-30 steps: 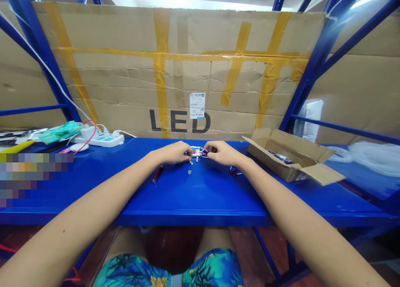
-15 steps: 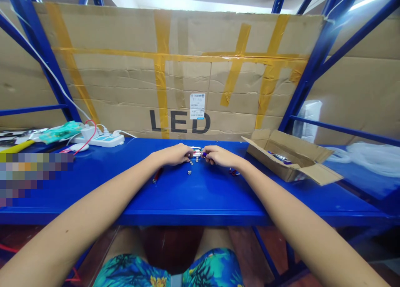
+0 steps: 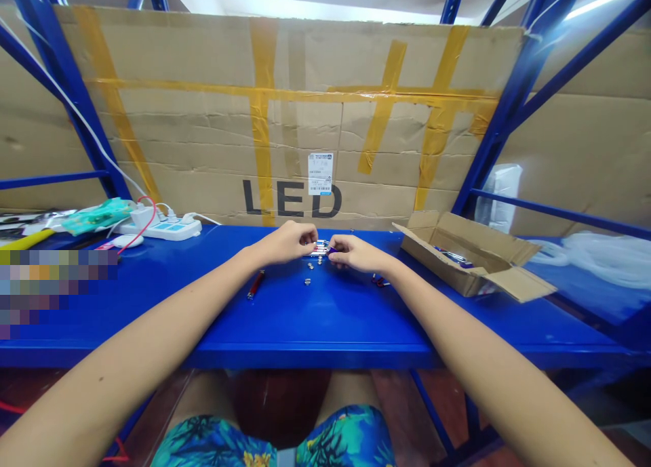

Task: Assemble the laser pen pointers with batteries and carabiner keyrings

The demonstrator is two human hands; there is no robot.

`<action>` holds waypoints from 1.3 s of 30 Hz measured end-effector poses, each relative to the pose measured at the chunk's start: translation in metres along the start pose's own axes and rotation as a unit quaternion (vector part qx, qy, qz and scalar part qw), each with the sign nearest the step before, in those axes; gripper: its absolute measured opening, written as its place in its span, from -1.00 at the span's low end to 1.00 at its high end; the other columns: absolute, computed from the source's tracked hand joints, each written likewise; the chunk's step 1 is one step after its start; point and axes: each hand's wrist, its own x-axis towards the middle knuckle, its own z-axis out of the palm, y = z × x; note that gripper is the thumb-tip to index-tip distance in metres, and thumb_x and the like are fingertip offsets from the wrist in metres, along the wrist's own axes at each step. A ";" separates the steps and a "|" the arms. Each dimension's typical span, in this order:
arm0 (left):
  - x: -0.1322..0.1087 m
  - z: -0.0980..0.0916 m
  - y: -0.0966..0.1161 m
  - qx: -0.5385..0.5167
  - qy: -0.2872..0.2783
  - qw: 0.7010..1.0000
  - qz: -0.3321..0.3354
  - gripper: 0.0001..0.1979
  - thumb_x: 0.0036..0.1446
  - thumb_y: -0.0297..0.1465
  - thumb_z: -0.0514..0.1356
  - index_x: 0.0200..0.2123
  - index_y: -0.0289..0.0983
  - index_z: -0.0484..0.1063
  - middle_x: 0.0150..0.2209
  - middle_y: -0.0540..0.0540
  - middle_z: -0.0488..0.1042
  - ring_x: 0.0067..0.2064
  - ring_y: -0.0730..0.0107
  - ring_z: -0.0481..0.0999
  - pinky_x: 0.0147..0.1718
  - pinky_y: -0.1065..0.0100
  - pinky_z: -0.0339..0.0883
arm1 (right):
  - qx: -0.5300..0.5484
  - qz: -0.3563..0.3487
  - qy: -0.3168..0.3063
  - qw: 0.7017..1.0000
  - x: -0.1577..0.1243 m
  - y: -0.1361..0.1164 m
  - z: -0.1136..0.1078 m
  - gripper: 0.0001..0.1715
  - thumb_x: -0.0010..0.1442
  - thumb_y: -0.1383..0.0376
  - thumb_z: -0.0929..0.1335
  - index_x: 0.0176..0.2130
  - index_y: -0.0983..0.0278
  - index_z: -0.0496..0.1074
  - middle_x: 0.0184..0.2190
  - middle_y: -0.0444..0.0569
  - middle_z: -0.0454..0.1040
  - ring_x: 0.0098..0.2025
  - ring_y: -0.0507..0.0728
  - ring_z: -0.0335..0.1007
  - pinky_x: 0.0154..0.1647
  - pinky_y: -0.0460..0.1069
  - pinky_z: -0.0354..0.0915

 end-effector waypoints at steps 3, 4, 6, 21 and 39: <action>0.002 0.005 0.013 -0.047 0.062 0.996 0.035 -0.85 0.16 -0.38 0.12 -0.26 -0.30 0.45 -0.37 -0.05 0.53 -0.34 0.43 0.47 -0.32 0.42 0.28 | 0.060 -0.007 -0.005 0.998 -0.001 -0.006 0.000 -0.89 0.20 0.27 0.31 -0.29 0.28 0.30 -0.42 -0.10 0.42 -0.39 0.06 0.36 -0.30 0.00 0.32; 0.002 0.007 0.016 -0.048 0.067 0.996 0.044 -0.86 0.17 -0.39 0.13 -0.26 -0.30 0.45 -0.37 -0.04 0.54 -0.34 0.44 0.48 -0.31 0.42 0.28 | 0.080 -0.011 -0.007 0.997 -0.002 -0.008 -0.001 -0.89 0.21 0.27 0.31 -0.30 0.29 0.31 -0.42 -0.10 0.42 -0.37 0.06 0.37 -0.29 0.01 0.34; 0.003 0.011 0.020 -0.041 0.076 0.995 0.055 -0.87 0.18 -0.40 0.13 -0.26 -0.30 0.47 -0.35 -0.04 0.56 -0.32 0.44 0.49 -0.29 0.41 0.29 | 0.115 -0.019 -0.011 0.993 -0.003 -0.013 -0.001 -0.88 0.22 0.26 0.31 -0.31 0.29 0.32 -0.40 -0.09 0.42 -0.33 0.07 0.39 -0.26 0.02 0.36; 0.005 0.019 0.012 -0.011 0.147 0.984 0.097 -0.89 0.13 -0.44 0.23 -0.28 -0.28 0.55 -0.33 -0.06 0.48 -0.36 0.46 0.43 -0.34 0.39 0.27 | 0.211 -0.027 0.017 0.977 0.002 -0.001 -0.001 -0.83 0.13 0.23 0.40 -0.31 0.29 0.40 -0.41 -0.07 0.48 -0.34 0.08 0.42 -0.19 0.06 0.36; -0.001 0.009 -0.018 0.098 -0.138 0.985 0.023 -0.74 0.10 -0.47 0.14 -0.19 -0.17 0.58 -0.27 -0.08 0.60 -0.32 0.35 0.49 -0.36 0.39 0.19 | 0.059 -0.053 0.017 0.997 0.001 0.001 -0.012 -0.84 0.06 0.35 0.36 -0.28 0.29 0.49 -0.29 -0.04 0.50 -0.20 0.12 0.38 -0.08 0.07 0.26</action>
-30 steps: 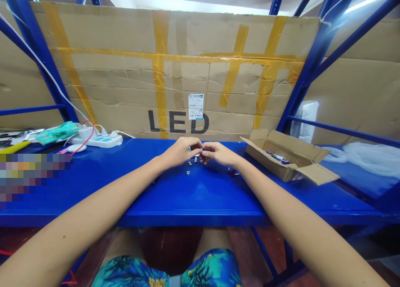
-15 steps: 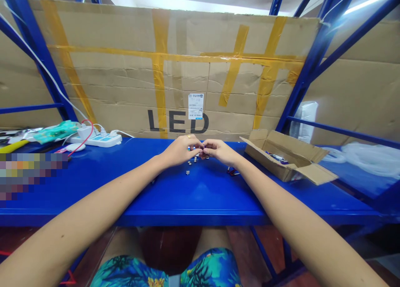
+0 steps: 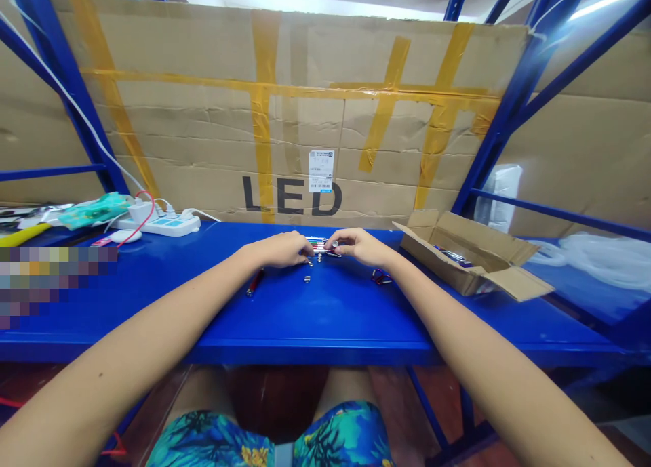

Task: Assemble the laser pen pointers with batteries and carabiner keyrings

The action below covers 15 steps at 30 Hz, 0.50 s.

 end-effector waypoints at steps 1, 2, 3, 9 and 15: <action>0.001 0.001 0.000 0.000 -0.005 1.000 0.004 -0.76 0.11 -0.46 0.14 -0.21 -0.18 0.58 -0.29 -0.08 0.60 -0.33 0.35 0.49 -0.35 0.39 0.19 | 0.001 0.005 -0.002 1.000 0.000 0.000 0.001 -0.84 0.06 0.35 0.36 -0.28 0.29 0.49 -0.29 -0.04 0.50 -0.21 0.12 0.38 -0.09 0.06 0.27; 0.002 0.002 0.001 0.001 -0.007 1.000 0.009 -0.77 0.12 -0.46 0.14 -0.23 -0.19 0.59 -0.30 -0.09 0.59 -0.32 0.35 0.49 -0.34 0.39 0.20 | 0.002 0.007 -0.003 1.000 0.000 0.000 0.001 -0.84 0.05 0.35 0.36 -0.28 0.29 0.49 -0.30 -0.04 0.50 -0.21 0.12 0.38 -0.09 0.06 0.27; 0.003 0.003 0.001 -0.001 -0.008 1.000 0.015 -0.78 0.13 -0.45 0.14 -0.24 -0.20 0.59 -0.30 -0.09 0.59 -0.31 0.34 0.48 -0.32 0.39 0.20 | 0.003 0.009 -0.004 1.000 0.000 0.000 0.002 -0.84 0.05 0.35 0.36 -0.28 0.29 0.49 -0.30 -0.04 0.50 -0.21 0.12 0.38 -0.09 0.05 0.27; 0.003 0.002 0.006 -0.028 -0.010 1.000 0.007 -0.84 0.12 -0.47 0.15 -0.34 -0.27 0.56 -0.35 -0.10 0.57 -0.32 0.37 0.48 -0.34 0.40 0.20 | 0.006 0.009 -0.014 1.000 0.001 0.003 0.004 -0.84 0.06 0.37 0.35 -0.27 0.29 0.46 -0.31 -0.05 0.48 -0.23 0.11 0.38 -0.13 0.04 0.28; 0.002 -0.001 0.010 -0.040 0.110 0.993 -0.010 -0.88 0.11 -0.43 0.16 -0.33 -0.28 0.50 -0.41 -0.06 0.54 -0.41 0.43 0.44 -0.43 0.42 0.18 | -0.023 0.012 -0.039 0.999 -0.001 0.003 0.005 -0.88 0.12 0.40 0.31 -0.30 0.30 0.44 -0.37 -0.08 0.45 -0.32 0.07 0.33 -0.20 0.02 0.30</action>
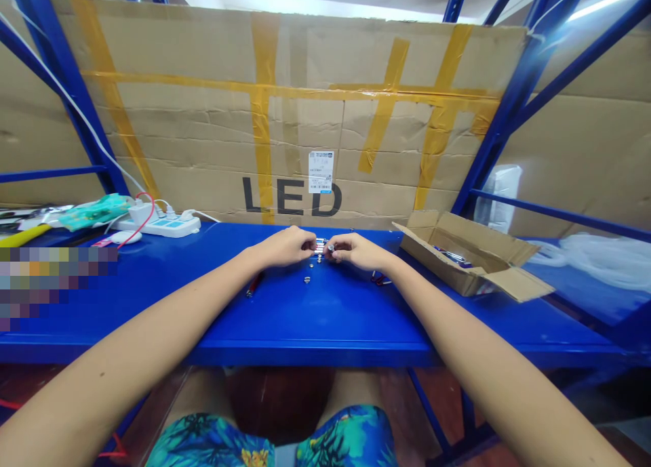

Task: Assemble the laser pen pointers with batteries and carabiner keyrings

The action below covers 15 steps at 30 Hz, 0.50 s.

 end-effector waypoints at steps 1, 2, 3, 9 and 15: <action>0.000 0.000 0.002 -0.014 0.038 0.999 0.014 -0.87 0.13 -0.42 0.14 -0.30 -0.28 0.49 -0.40 -0.05 0.54 -0.39 0.44 0.46 -0.41 0.43 0.21 | 0.003 0.004 -0.006 1.000 0.000 -0.001 0.000 -0.88 0.13 0.40 0.30 -0.30 0.30 0.44 -0.37 -0.07 0.45 -0.33 0.06 0.34 -0.21 0.02 0.31; 0.001 -0.001 0.005 -0.030 0.075 0.996 0.028 -0.86 0.14 -0.43 0.13 -0.28 -0.28 0.48 -0.38 -0.05 0.55 -0.37 0.44 0.47 -0.38 0.43 0.23 | 0.011 0.011 -0.012 1.000 0.000 -0.002 0.001 -0.88 0.15 0.40 0.29 -0.29 0.30 0.43 -0.36 -0.06 0.46 -0.33 0.06 0.34 -0.21 0.02 0.31; 0.002 -0.001 0.009 -0.042 0.108 0.992 0.043 -0.86 0.16 -0.43 0.13 -0.26 -0.28 0.48 -0.37 -0.04 0.55 -0.36 0.45 0.48 -0.36 0.43 0.26 | 0.021 0.018 -0.016 0.999 -0.001 -0.003 0.001 -0.88 0.17 0.39 0.28 -0.28 0.30 0.43 -0.35 -0.05 0.47 -0.33 0.06 0.35 -0.22 0.01 0.32; 0.004 0.004 0.024 -0.016 0.173 0.979 0.105 -0.87 0.19 -0.46 0.11 -0.26 -0.28 0.48 -0.35 -0.06 0.56 -0.32 0.43 0.51 -0.30 0.39 0.33 | 0.117 0.017 -0.044 0.992 -0.003 -0.008 0.002 -0.89 0.23 0.31 0.30 -0.25 0.31 0.40 -0.32 0.00 0.49 -0.31 0.08 0.43 -0.31 -0.01 0.32; 0.003 0.004 0.024 -0.013 0.180 0.976 0.124 -0.86 0.18 -0.49 0.12 -0.28 -0.29 0.48 -0.36 -0.08 0.53 -0.30 0.41 0.50 -0.27 0.37 0.34 | 0.201 0.030 -0.062 0.977 -0.004 -0.007 0.004 -0.89 0.22 0.33 0.31 -0.22 0.33 0.38 -0.35 0.00 0.50 -0.32 0.08 0.47 -0.34 -0.03 0.33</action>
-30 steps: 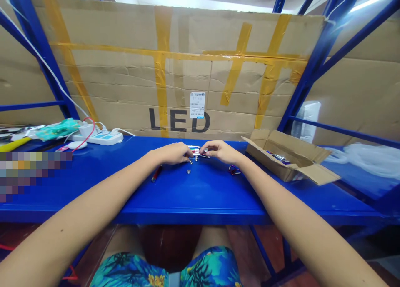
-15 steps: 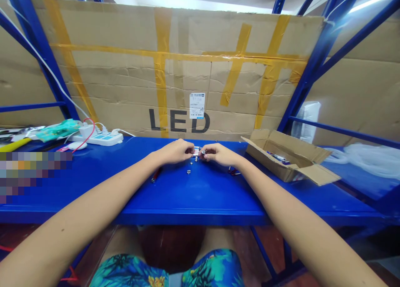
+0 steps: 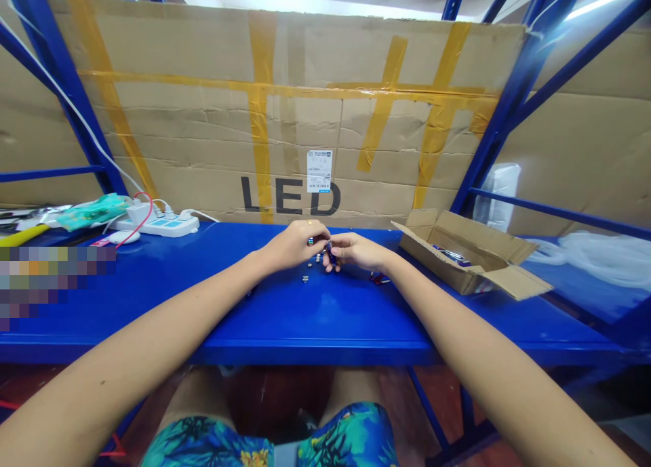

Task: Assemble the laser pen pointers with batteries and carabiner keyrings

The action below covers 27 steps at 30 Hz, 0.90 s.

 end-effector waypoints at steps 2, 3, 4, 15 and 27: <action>0.000 -0.001 0.001 -0.007 -0.007 1.000 -0.001 -0.86 0.17 -0.49 0.12 -0.28 -0.30 0.49 -0.34 -0.09 0.52 -0.30 0.42 0.49 -0.26 0.37 0.33 | 0.019 -0.003 0.001 1.000 0.000 0.000 0.000 -0.90 0.22 0.34 0.31 -0.23 0.33 0.38 -0.35 0.01 0.50 -0.31 0.09 0.46 -0.34 -0.03 0.32; 0.000 -0.001 0.001 -0.012 -0.013 1.000 -0.004 -0.85 0.16 -0.50 0.12 -0.28 -0.30 0.50 -0.32 -0.09 0.51 -0.30 0.42 0.49 -0.25 0.37 0.33 | 0.027 -0.004 0.002 1.000 0.000 0.001 0.000 -0.90 0.21 0.34 0.31 -0.23 0.33 0.38 -0.35 0.01 0.49 -0.31 0.09 0.46 -0.34 -0.03 0.32; 0.001 -0.002 0.002 -0.017 -0.017 1.000 -0.010 -0.85 0.16 -0.50 0.12 -0.27 -0.29 0.50 -0.31 -0.10 0.51 -0.29 0.43 0.49 -0.25 0.37 0.33 | 0.035 -0.005 0.002 0.999 0.000 0.001 0.000 -0.90 0.21 0.34 0.32 -0.23 0.33 0.38 -0.35 0.01 0.49 -0.31 0.09 0.46 -0.34 -0.03 0.32; -0.006 -0.013 -0.015 0.003 -0.254 0.961 -0.104 -0.86 0.09 -0.40 0.15 -0.33 -0.24 0.53 -0.41 -0.04 0.55 -0.42 0.43 0.45 -0.46 0.42 0.16 | -0.032 -0.009 0.033 0.999 0.000 0.000 -0.004 -0.86 0.11 0.41 0.34 -0.26 0.30 0.46 -0.34 -0.06 0.50 -0.27 0.07 0.40 -0.19 -0.01 0.31; -0.008 -0.005 -0.023 0.000 -0.283 0.951 -0.128 -0.93 0.00 -0.45 0.22 -0.50 -0.25 0.49 -0.56 0.00 0.47 -0.52 0.43 0.39 -0.51 0.42 0.12 | -0.115 -0.011 0.018 0.993 0.001 0.000 -0.003 -0.87 0.09 0.39 0.34 -0.30 0.30 0.48 -0.31 -0.07 0.52 -0.26 0.09 0.39 -0.14 0.02 0.31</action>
